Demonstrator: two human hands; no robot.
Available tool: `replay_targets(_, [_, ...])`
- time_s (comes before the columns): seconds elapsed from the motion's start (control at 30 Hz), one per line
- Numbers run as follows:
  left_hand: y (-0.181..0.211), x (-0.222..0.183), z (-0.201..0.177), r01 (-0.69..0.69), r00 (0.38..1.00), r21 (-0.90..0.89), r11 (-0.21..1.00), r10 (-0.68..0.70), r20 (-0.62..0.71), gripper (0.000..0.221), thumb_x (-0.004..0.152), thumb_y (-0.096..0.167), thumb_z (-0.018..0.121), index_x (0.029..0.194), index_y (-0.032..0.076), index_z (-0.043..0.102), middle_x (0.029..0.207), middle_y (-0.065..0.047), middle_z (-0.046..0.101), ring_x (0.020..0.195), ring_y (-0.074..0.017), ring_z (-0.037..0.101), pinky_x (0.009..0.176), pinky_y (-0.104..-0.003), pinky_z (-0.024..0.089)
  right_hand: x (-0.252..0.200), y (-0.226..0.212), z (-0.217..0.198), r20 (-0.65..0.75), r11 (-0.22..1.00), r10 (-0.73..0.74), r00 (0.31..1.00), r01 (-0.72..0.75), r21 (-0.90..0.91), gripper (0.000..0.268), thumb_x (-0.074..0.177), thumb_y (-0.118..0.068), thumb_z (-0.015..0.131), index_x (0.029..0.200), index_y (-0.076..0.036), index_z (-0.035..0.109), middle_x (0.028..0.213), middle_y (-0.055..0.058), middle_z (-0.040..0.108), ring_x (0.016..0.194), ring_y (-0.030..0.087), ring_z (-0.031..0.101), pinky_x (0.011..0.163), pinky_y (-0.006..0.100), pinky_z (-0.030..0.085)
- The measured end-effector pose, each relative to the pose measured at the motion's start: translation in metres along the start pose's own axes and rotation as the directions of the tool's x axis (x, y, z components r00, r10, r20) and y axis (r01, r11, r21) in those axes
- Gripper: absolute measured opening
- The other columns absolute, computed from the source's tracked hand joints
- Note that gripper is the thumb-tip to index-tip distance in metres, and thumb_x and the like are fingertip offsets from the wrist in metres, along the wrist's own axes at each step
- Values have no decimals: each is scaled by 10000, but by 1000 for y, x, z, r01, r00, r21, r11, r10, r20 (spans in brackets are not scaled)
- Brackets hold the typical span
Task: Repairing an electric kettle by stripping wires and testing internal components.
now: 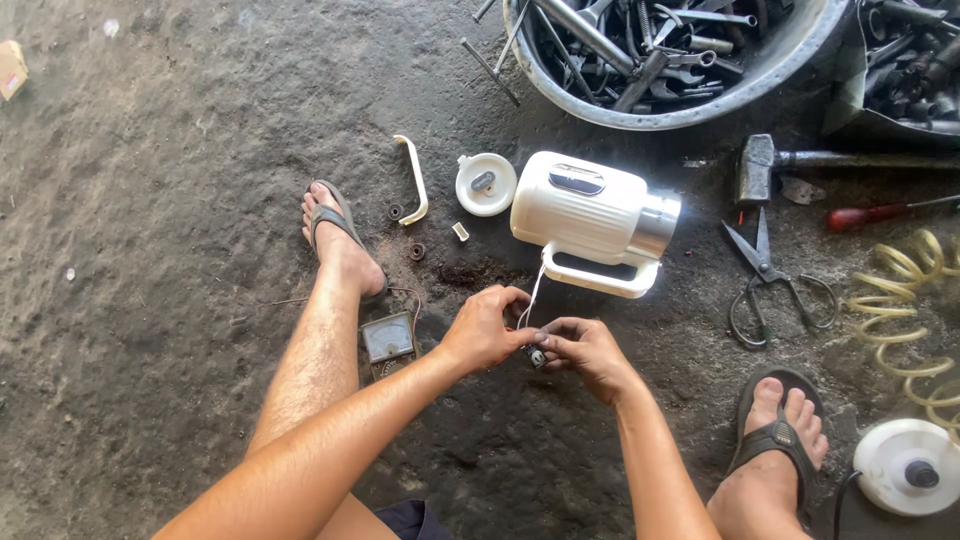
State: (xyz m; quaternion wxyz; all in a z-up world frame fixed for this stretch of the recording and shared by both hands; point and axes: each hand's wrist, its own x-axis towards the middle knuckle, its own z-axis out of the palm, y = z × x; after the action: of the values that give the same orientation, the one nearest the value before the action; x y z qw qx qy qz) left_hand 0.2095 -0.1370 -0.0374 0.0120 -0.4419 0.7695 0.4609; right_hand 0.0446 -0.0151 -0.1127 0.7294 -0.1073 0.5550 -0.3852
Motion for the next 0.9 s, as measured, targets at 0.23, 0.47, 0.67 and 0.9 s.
replay_targets(0.23, [-12, -1, -4, 23, 995, 154, 988, -37, 90, 569, 635, 394, 932, 1038, 52, 721, 973, -143, 730, 934, -295, 717, 819, -436, 565, 3, -1, 16, -54, 993, -33, 998, 39, 113, 136, 915, -88, 719, 1015, 4, 728, 839, 67, 747, 715, 109, 682, 638, 247, 554])
replay_targets(0.47, [3, -11, -6, 31, 998, 193, 981, -40, 46, 725, 619, 358, 955, 1159, 16, 612, 1047, -207, 686, 1005, -390, 677, 851, -492, 548, 31, 35, 22, -113, 971, -79, 990, 102, 216, 122, 926, -87, 712, 1001, 9, 712, 821, 63, 712, 671, 114, 660, 590, 258, 539])
replay_targets(0.67, [-8, -11, 2, -24, 999, 192, 981, 28, -17, 722, 655, 269, 921, 1221, 10, 555, 1093, -229, 658, 1051, -412, 656, 885, -495, 537, 24, 20, 40, -169, 968, -148, 974, 178, 177, 112, 928, -82, 705, 989, 12, 705, 836, 48, 695, 673, 113, 667, 621, 268, 551])
replay_targets(0.9, [-24, 1, -8, -46, 996, 12, 999, 45, 76, 609, 615, 109, 872, 1173, 16, 647, 1058, -172, 734, 1021, -326, 721, 894, -400, 574, 13, 4, 42, -109, 920, -336, 935, 302, -249, 143, 937, -110, 696, 1006, 13, 722, 859, 41, 739, 752, 101, 682, 669, 275, 569])
